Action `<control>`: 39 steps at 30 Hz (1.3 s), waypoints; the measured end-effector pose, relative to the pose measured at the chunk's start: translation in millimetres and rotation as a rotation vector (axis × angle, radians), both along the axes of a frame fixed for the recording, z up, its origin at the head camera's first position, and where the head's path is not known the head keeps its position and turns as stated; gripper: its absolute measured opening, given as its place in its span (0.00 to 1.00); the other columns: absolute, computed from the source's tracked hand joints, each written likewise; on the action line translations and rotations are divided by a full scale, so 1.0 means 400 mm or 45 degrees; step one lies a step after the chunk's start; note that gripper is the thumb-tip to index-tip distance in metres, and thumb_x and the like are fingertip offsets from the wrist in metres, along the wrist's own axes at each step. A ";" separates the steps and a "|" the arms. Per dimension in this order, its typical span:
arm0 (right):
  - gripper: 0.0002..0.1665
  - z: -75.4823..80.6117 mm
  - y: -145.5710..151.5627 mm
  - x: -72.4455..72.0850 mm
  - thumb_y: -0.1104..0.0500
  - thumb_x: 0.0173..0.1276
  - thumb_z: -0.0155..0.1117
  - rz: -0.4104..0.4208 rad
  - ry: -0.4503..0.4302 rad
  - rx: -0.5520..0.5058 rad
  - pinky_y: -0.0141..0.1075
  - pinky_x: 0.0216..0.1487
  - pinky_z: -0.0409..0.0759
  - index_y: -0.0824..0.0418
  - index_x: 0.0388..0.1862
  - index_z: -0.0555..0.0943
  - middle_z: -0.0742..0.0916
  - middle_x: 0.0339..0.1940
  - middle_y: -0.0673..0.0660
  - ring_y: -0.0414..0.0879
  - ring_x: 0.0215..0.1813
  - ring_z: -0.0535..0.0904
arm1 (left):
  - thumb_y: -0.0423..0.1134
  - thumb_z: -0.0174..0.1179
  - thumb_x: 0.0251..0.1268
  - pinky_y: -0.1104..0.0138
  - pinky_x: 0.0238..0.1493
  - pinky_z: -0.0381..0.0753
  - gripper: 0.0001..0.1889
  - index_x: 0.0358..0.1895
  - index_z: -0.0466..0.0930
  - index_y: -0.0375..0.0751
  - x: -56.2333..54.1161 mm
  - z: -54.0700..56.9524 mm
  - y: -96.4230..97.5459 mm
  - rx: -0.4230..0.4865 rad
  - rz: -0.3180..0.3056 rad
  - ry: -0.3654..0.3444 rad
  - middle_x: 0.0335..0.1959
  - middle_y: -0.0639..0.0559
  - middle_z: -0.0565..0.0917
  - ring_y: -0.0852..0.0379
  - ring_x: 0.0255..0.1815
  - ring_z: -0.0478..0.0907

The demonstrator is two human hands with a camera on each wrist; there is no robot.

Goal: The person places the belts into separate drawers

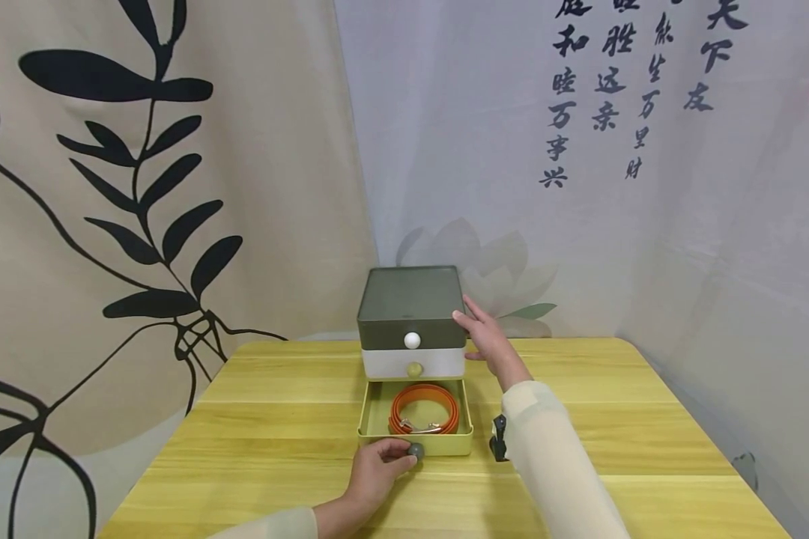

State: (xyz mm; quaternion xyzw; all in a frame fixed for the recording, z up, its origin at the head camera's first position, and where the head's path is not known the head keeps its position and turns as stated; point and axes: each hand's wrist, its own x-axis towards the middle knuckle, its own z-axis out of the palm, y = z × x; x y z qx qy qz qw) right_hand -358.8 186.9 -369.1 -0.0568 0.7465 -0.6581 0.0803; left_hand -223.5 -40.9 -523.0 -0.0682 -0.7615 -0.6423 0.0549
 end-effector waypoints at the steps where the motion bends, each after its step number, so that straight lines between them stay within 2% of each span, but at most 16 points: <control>1: 0.40 0.000 0.000 0.000 0.44 0.80 0.48 0.001 0.000 0.000 0.64 0.63 0.67 0.40 0.82 0.43 0.46 0.82 0.61 0.63 0.79 0.47 | 0.30 0.72 0.54 0.73 0.32 0.78 0.08 0.38 0.86 0.33 -0.001 0.000 0.000 -0.002 0.004 -0.006 0.32 0.50 0.86 0.60 0.31 0.79; 7: 0.39 -0.001 -0.001 0.001 0.44 0.80 0.48 0.001 0.000 0.001 0.64 0.63 0.68 0.39 0.82 0.43 0.46 0.82 0.60 0.63 0.79 0.48 | 0.30 0.71 0.56 0.72 0.34 0.79 0.08 0.39 0.87 0.34 -0.020 0.006 0.002 0.038 0.026 -0.070 0.33 0.51 0.85 0.59 0.34 0.79; 11: 0.40 -0.001 -0.003 0.000 0.44 0.80 0.48 0.003 0.001 0.006 0.64 0.63 0.68 0.40 0.82 0.43 0.46 0.82 0.60 0.63 0.79 0.48 | 0.29 0.69 0.58 0.72 0.35 0.80 0.06 0.39 0.86 0.32 -0.034 0.014 0.000 0.065 0.029 -0.078 0.33 0.49 0.86 0.58 0.35 0.80; 17: 0.39 0.001 -0.005 -0.003 0.45 0.80 0.49 -0.005 -0.006 -0.001 0.64 0.62 0.68 0.40 0.82 0.44 0.46 0.82 0.60 0.63 0.79 0.49 | 0.30 0.70 0.58 0.72 0.32 0.80 0.06 0.38 0.87 0.33 -0.043 0.020 0.000 -0.012 0.035 -0.033 0.33 0.48 0.87 0.59 0.34 0.81; 26: 0.39 0.002 -0.003 0.002 0.45 0.80 0.48 -0.007 -0.017 -0.008 0.65 0.63 0.67 0.39 0.82 0.43 0.46 0.82 0.60 0.63 0.79 0.47 | 0.29 0.72 0.54 0.71 0.33 0.79 0.10 0.40 0.86 0.32 -0.057 0.010 0.005 -0.084 0.022 0.029 0.33 0.49 0.86 0.59 0.33 0.78; 33: 0.39 0.003 -0.001 0.001 0.44 0.80 0.48 -0.003 -0.009 -0.003 0.64 0.63 0.68 0.39 0.82 0.43 0.46 0.82 0.60 0.63 0.79 0.47 | 0.30 0.72 0.56 0.70 0.36 0.79 0.08 0.39 0.87 0.35 -0.082 0.010 0.013 -0.125 0.090 0.029 0.34 0.52 0.86 0.59 0.35 0.79; 39: 0.39 0.002 -0.002 0.000 0.45 0.80 0.48 -0.006 -0.020 -0.011 0.64 0.64 0.67 0.39 0.82 0.43 0.45 0.82 0.60 0.63 0.79 0.47 | 0.31 0.73 0.55 0.69 0.36 0.80 0.08 0.38 0.88 0.37 -0.098 0.008 0.030 -0.171 0.159 0.063 0.32 0.54 0.86 0.60 0.34 0.80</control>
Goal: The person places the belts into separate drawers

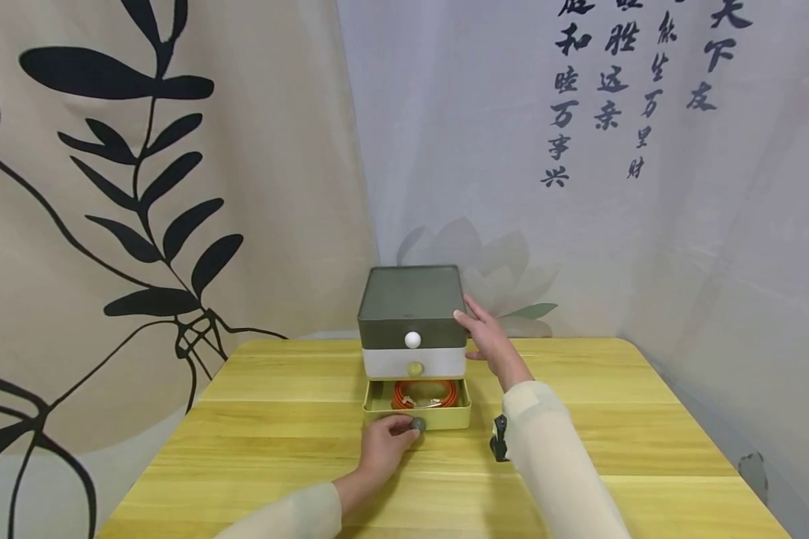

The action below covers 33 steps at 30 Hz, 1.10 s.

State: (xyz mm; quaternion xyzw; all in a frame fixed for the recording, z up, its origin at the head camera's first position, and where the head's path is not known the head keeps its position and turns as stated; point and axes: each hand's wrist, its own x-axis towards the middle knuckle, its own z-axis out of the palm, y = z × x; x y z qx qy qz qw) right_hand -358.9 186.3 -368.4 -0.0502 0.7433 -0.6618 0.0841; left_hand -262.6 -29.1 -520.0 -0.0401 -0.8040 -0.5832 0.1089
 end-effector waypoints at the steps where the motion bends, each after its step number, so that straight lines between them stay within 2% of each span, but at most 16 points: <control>1: 0.40 0.000 0.000 0.000 0.44 0.80 0.48 0.001 0.000 0.001 0.64 0.64 0.67 0.39 0.82 0.43 0.45 0.82 0.60 0.63 0.79 0.47 | 0.32 0.73 0.55 0.69 0.36 0.80 0.08 0.38 0.88 0.37 -0.002 0.000 0.003 -0.002 0.009 0.003 0.31 0.54 0.86 0.60 0.34 0.80; 7: 0.40 0.003 -0.001 -0.001 0.44 0.80 0.48 0.008 0.012 0.020 0.63 0.63 0.68 0.40 0.82 0.43 0.46 0.82 0.60 0.63 0.79 0.47 | 0.32 0.73 0.54 0.68 0.34 0.80 0.07 0.37 0.89 0.39 -0.009 -0.001 0.015 0.001 0.052 -0.014 0.30 0.56 0.85 0.61 0.33 0.80; 17: 0.40 0.003 0.001 0.000 0.44 0.80 0.48 0.009 -0.001 0.017 0.63 0.64 0.67 0.40 0.82 0.42 0.45 0.82 0.60 0.62 0.79 0.47 | 0.31 0.72 0.55 0.68 0.35 0.80 0.06 0.37 0.88 0.38 -0.026 -0.002 0.022 0.059 0.099 -0.027 0.30 0.55 0.86 0.61 0.33 0.80; 26: 0.40 0.006 0.002 -0.001 0.44 0.80 0.48 -0.004 0.000 0.025 0.63 0.63 0.69 0.38 0.82 0.43 0.45 0.82 0.59 0.62 0.79 0.46 | 0.30 0.72 0.55 0.65 0.37 0.81 0.06 0.37 0.88 0.37 -0.035 0.004 0.025 0.082 0.099 -0.013 0.30 0.54 0.86 0.60 0.34 0.80; 33: 0.40 0.004 -0.002 0.002 0.44 0.80 0.48 0.002 -0.001 0.010 0.64 0.64 0.66 0.40 0.82 0.42 0.44 0.82 0.59 0.62 0.79 0.46 | 0.31 0.72 0.56 0.67 0.35 0.80 0.07 0.38 0.88 0.37 -0.060 -0.001 0.021 0.058 0.113 -0.008 0.31 0.53 0.86 0.59 0.34 0.80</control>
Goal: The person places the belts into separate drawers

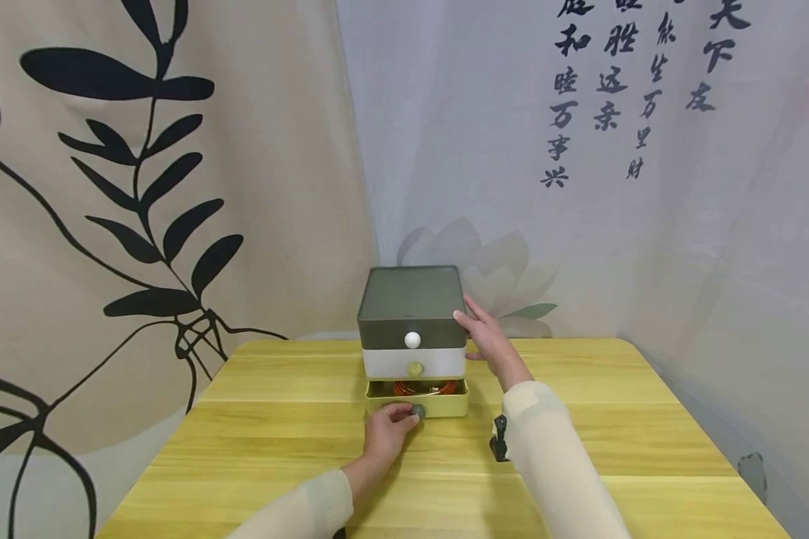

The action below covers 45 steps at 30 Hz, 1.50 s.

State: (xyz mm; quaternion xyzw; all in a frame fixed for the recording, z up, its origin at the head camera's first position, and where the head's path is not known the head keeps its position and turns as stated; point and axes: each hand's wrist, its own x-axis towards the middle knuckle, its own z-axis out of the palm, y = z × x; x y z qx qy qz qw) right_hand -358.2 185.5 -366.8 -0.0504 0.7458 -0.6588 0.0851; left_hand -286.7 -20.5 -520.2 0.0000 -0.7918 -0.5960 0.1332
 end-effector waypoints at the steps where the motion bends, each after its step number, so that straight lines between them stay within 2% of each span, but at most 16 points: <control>1: 0.40 0.000 0.000 0.000 0.44 0.80 0.48 -0.001 0.000 0.001 0.64 0.64 0.66 0.40 0.82 0.42 0.44 0.82 0.58 0.62 0.79 0.46 | 0.31 0.72 0.56 0.67 0.35 0.80 0.07 0.38 0.88 0.36 -0.004 0.000 -0.001 -0.001 0.000 -0.003 0.31 0.53 0.86 0.59 0.34 0.80; 9: 0.39 -0.005 0.003 -0.004 0.43 0.80 0.49 -0.005 0.005 0.008 0.64 0.64 0.67 0.37 0.82 0.43 0.44 0.82 0.58 0.62 0.79 0.46 | 0.30 0.72 0.56 0.65 0.37 0.81 0.07 0.38 0.87 0.34 -0.025 0.007 -0.003 -0.001 0.006 -0.032 0.31 0.50 0.86 0.57 0.34 0.81; 23: 0.40 -0.010 0.007 -0.007 0.43 0.79 0.49 -0.013 -0.011 -0.003 0.62 0.63 0.69 0.38 0.82 0.44 0.47 0.82 0.59 0.60 0.79 0.48 | 0.30 0.72 0.56 0.65 0.37 0.81 0.07 0.38 0.88 0.35 -0.060 -0.002 -0.008 -0.011 0.002 -0.027 0.33 0.48 0.87 0.55 0.36 0.82; 45: 0.39 -0.005 0.004 -0.008 0.43 0.79 0.49 -0.031 -0.008 0.008 0.63 0.63 0.68 0.38 0.82 0.44 0.46 0.82 0.58 0.61 0.79 0.48 | 0.30 0.72 0.55 0.64 0.38 0.81 0.08 0.38 0.88 0.34 -0.095 0.001 -0.003 -0.017 0.026 -0.023 0.33 0.47 0.88 0.55 0.36 0.83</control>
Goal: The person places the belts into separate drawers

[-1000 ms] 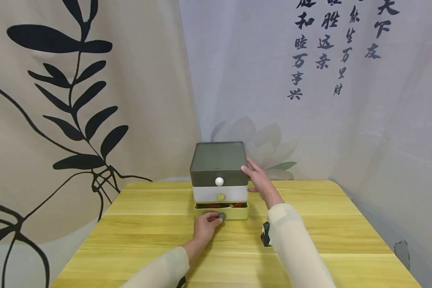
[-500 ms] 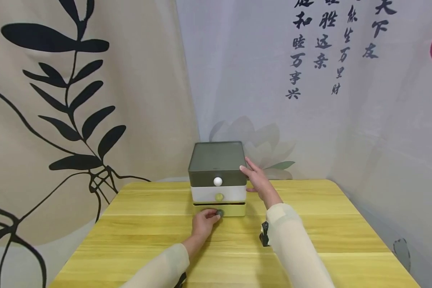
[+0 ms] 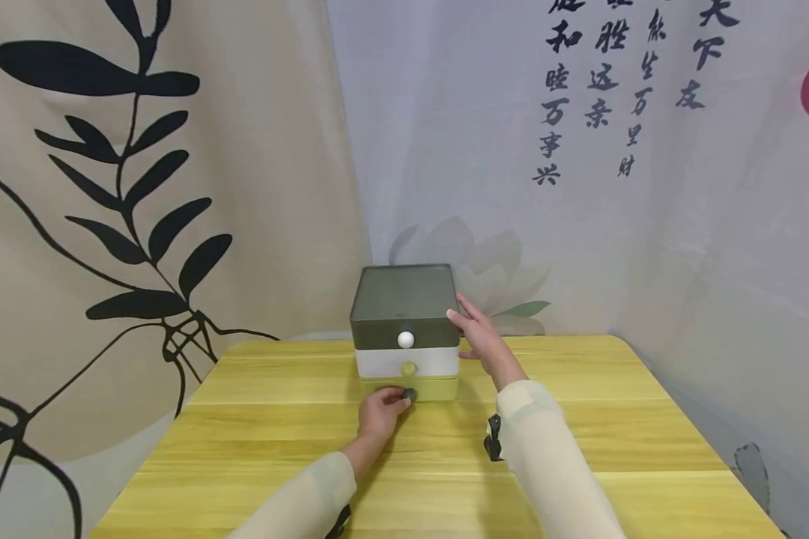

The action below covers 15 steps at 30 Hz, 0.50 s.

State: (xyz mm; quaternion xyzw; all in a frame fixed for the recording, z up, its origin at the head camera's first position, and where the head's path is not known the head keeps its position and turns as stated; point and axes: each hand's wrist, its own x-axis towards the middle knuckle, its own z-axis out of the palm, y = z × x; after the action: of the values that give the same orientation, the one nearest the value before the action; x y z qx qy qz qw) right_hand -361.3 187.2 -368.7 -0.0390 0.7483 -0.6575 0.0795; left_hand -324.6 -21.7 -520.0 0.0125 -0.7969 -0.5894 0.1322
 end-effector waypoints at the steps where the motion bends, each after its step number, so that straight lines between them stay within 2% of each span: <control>1: 0.39 0.000 0.000 0.000 0.43 0.79 0.49 -0.001 -0.002 0.000 0.63 0.63 0.68 0.37 0.82 0.45 0.47 0.82 0.58 0.61 0.79 0.48 | 0.31 0.72 0.55 0.64 0.39 0.81 0.08 0.38 0.88 0.34 -0.001 0.000 0.000 -0.001 0.001 -0.002 0.33 0.47 0.88 0.54 0.36 0.83; 15: 0.39 0.004 -0.003 0.005 0.45 0.80 0.49 -0.007 -0.019 -0.010 0.64 0.64 0.67 0.38 0.82 0.44 0.47 0.82 0.59 0.62 0.79 0.47 | 0.31 0.72 0.55 0.62 0.39 0.81 0.07 0.38 0.88 0.35 -0.001 0.007 -0.003 -0.058 0.005 -0.002 0.33 0.48 0.88 0.54 0.36 0.83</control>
State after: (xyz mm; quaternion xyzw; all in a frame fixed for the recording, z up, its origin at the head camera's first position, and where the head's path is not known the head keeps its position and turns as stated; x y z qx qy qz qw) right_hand -359.5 186.1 -367.0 -0.0325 0.7451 -0.6609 0.0831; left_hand -325.1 -23.1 -517.1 0.0116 -0.8101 -0.5709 0.1328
